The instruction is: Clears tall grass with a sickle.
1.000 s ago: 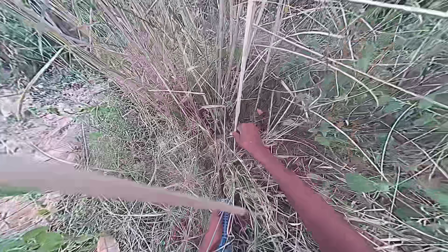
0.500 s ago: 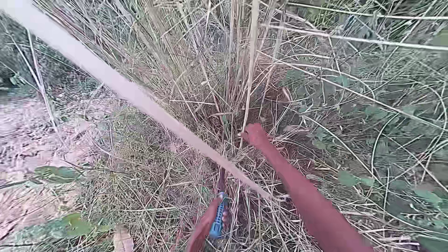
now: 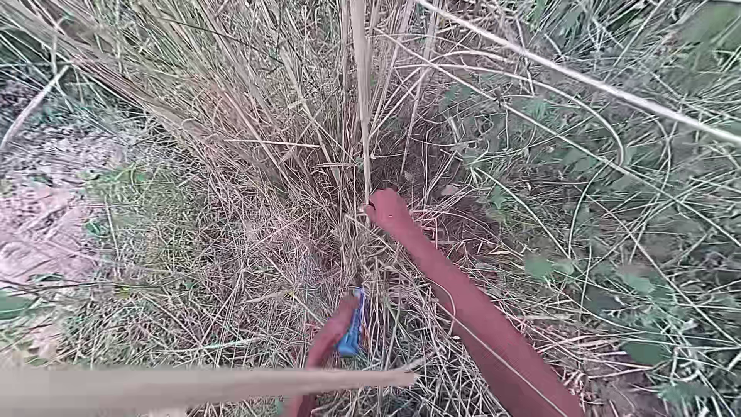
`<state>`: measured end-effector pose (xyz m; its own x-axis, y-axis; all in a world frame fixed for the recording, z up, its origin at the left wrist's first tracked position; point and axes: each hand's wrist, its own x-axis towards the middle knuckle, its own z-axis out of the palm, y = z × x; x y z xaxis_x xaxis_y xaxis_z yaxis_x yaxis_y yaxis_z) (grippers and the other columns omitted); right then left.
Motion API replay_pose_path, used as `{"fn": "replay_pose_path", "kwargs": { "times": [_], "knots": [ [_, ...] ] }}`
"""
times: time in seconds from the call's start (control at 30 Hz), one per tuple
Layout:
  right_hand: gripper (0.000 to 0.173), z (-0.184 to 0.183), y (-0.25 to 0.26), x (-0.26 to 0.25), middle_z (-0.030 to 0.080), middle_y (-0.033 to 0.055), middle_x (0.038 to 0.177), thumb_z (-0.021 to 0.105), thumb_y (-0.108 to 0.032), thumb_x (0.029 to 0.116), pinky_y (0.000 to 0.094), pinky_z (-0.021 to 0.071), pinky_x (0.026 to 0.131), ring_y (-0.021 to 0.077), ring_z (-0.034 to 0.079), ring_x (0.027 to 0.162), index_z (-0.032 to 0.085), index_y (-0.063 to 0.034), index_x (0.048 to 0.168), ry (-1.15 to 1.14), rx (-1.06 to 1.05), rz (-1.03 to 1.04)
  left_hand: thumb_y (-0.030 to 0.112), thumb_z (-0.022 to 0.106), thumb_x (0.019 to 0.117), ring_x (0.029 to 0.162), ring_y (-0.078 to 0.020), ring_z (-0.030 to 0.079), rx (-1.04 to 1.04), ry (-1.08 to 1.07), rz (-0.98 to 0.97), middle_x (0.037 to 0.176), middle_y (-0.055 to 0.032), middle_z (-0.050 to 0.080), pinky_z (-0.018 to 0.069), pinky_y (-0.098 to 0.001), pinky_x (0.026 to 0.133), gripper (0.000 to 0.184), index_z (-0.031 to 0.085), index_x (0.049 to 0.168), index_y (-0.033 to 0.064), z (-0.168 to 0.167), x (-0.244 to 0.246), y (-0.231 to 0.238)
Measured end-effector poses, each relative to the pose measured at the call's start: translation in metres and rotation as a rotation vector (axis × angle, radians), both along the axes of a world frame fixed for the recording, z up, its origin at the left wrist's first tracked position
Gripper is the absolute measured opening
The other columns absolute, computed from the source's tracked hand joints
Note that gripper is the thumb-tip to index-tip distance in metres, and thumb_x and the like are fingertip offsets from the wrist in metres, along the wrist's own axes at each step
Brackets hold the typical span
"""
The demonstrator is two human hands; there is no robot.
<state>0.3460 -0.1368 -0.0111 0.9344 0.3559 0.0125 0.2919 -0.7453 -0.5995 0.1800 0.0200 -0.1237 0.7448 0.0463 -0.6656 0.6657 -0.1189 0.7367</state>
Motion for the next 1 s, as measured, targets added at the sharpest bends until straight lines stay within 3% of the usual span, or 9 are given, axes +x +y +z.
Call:
{"fn": "replay_pose_path", "kwargs": {
  "times": [0.07,0.13,0.2,0.3,0.37,0.47,0.57,0.83,1.0],
  "knots": [
    [0.030,-0.005,0.000,-0.007,0.068,0.0297,0.106,0.059,-0.020,0.1044,0.0608,0.0508,0.088,0.0454,0.066,0.106,0.069,0.0083,0.106,0.025,0.075,-0.004,0.031,0.023,0.1145,0.049,-0.0069,0.057,-0.029,-0.070,0.180,0.063,-0.0023,0.059,0.0517,-0.0218,0.048,0.046,0.056,0.099,0.0016,-0.010,-0.048,-0.013],
    [0.029,-0.009,-0.019,0.002,0.068,0.0279,0.098,0.060,-0.020,0.1032,0.0599,0.0519,0.084,0.0446,0.067,0.099,0.069,0.0071,0.099,-0.059,0.092,-0.050,0.026,0.029,0.1143,0.068,-0.0103,0.059,-0.007,-0.096,0.138,0.083,-0.0076,0.061,0.0529,-0.0275,0.068,0.041,0.056,0.122,-0.0044,-0.004,-0.033,-0.037],
    [0.028,-0.021,-0.034,-0.005,0.068,0.0285,0.098,0.062,-0.020,0.1032,0.0616,0.0522,0.082,0.0462,0.067,0.096,0.070,0.0065,0.102,-0.099,0.182,-0.084,0.025,0.031,0.1138,0.063,-0.0090,0.054,0.049,-0.035,0.056,0.079,-0.0043,0.055,0.0504,-0.0270,0.062,0.039,0.057,0.122,-0.0035,0.003,-0.017,-0.022],
    [0.030,-0.016,-0.030,-0.007,0.066,0.0276,0.091,0.060,-0.024,0.1050,0.0597,0.0532,0.074,0.0450,0.067,0.085,0.067,0.0054,0.102,-0.101,0.241,-0.109,0.036,0.029,0.1137,0.043,-0.0075,0.050,-0.036,0.158,0.017,0.057,0.0008,0.050,0.0468,-0.0218,0.042,0.043,0.053,0.094,0.0070,0.020,0.052,0.002],
    [0.032,-0.007,-0.017,0.001,0.065,0.0286,0.093,0.058,-0.024,0.1060,0.0601,0.0524,0.076,0.0457,0.066,0.089,0.067,0.0066,0.103,-0.063,0.201,-0.112,0.039,0.029,0.1131,0.041,-0.0094,0.048,-0.048,0.221,-0.041,0.057,-0.0003,0.048,0.0457,-0.0238,0.039,0.044,0.052,0.094,0.0074,0.023,0.082,0.011],
    [0.033,-0.008,0.010,0.026,0.068,0.0297,0.110,0.054,-0.021,0.1061,0.0602,0.0494,0.092,0.0453,0.065,0.110,0.068,0.0087,0.107,0.013,0.053,-0.043,0.031,0.025,0.1141,0.055,-0.0086,0.051,-0.065,0.077,0.020,0.070,-0.0008,0.051,0.0470,-0.0247,0.053,0.042,0.056,0.108,0.0040,0.018,0.011,0.007],
    [0.032,-0.031,0.006,0.001,0.067,0.0292,0.097,0.060,-0.021,0.1040,0.0605,0.0519,0.083,0.0455,0.067,0.097,0.068,0.0094,0.096,-0.065,0.130,-0.065,0.027,0.020,0.1145,0.052,-0.0042,0.056,-0.121,-0.046,0.123,0.064,0.0023,0.056,0.0513,-0.0192,0.051,0.043,0.055,0.103,0.0050,0.016,-0.055,-0.006],
    [0.030,-0.033,-0.030,0.012,0.070,0.0237,0.087,0.057,-0.023,0.1061,0.0588,0.0542,0.077,0.0399,0.070,0.081,0.069,0.0044,0.106,-0.083,0.211,-0.167,0.035,0.031,0.1128,0.042,-0.0078,0.052,-0.242,0.136,-0.068,0.058,0.0008,0.052,0.0469,-0.0223,0.039,0.039,0.055,0.093,0.0103,0.009,0.080,0.017],
    [0.033,-0.030,0.012,-0.024,0.066,0.0292,0.092,0.057,-0.024,0.1062,0.0613,0.0516,0.078,0.0470,0.066,0.090,0.066,0.0075,0.101,-0.037,0.153,-0.051,0.033,0.028,0.1141,0.045,-0.0078,0.052,-0.202,0.117,0.275,0.059,-0.0005,0.052,0.0475,-0.0221,0.043,0.040,0.053,0.100,0.0053,0.012,-0.052,-0.004]
  ]
}}
